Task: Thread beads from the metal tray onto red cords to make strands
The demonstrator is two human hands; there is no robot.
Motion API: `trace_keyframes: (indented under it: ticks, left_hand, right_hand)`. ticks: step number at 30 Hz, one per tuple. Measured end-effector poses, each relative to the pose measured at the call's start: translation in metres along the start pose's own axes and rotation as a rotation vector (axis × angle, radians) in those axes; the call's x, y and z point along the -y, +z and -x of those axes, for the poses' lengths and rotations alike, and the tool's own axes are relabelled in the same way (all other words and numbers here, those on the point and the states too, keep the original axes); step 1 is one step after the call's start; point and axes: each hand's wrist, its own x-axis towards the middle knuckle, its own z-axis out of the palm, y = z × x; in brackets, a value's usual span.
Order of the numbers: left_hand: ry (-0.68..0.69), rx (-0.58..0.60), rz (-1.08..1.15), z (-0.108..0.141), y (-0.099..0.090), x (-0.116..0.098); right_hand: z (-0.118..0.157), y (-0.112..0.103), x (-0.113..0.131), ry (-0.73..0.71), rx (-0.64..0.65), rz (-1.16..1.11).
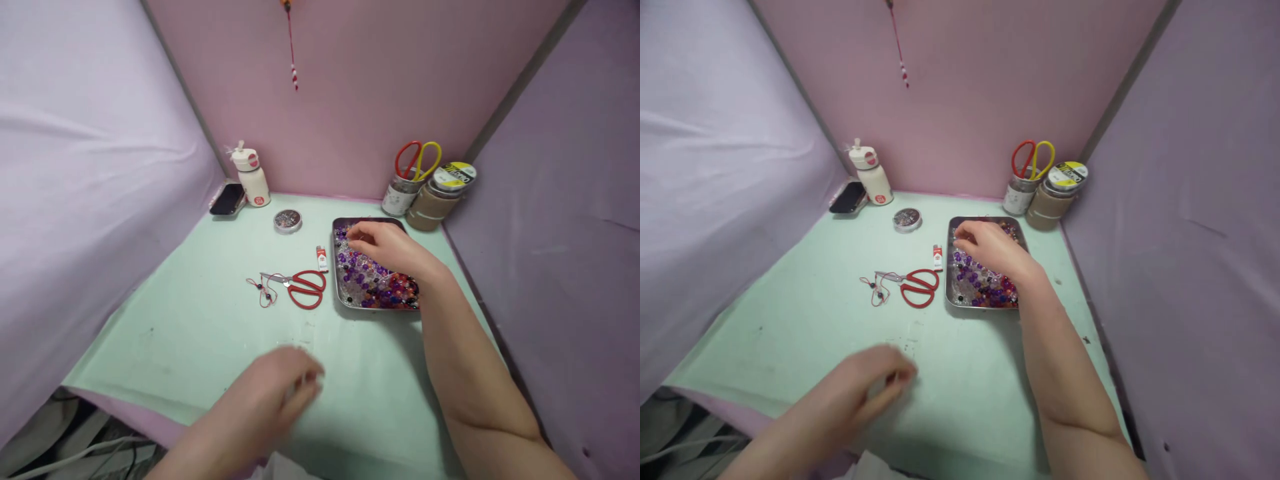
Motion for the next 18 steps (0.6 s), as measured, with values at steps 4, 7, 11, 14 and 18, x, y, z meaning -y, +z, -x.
trace_keyframes:
  ticks: [4,7,11,14,18]
  left_hand:
    - [-0.060,-0.340,-0.063,-0.101,-0.043,0.031]
    - [-0.065,-0.388,-0.225,-0.137,-0.068,0.075]
    - [-0.027,-0.220,-0.160,-0.139,-0.072,0.118]
    - [0.013,-0.155,-0.123,-0.135,-0.061,0.128]
    - [0.022,-0.152,-0.170,-0.137,-0.048,0.133]
  right_hand:
    - [0.000,0.007,0.013,-0.010,0.059,0.040]
    - [0.000,0.013,0.021,-0.041,0.106,0.041]
    - [-0.002,0.018,0.025,-0.049,0.153,0.056]
    - [-0.004,0.020,0.022,-0.027,0.149,0.091]
    - [-0.006,0.024,0.017,-0.006,0.147,0.151]
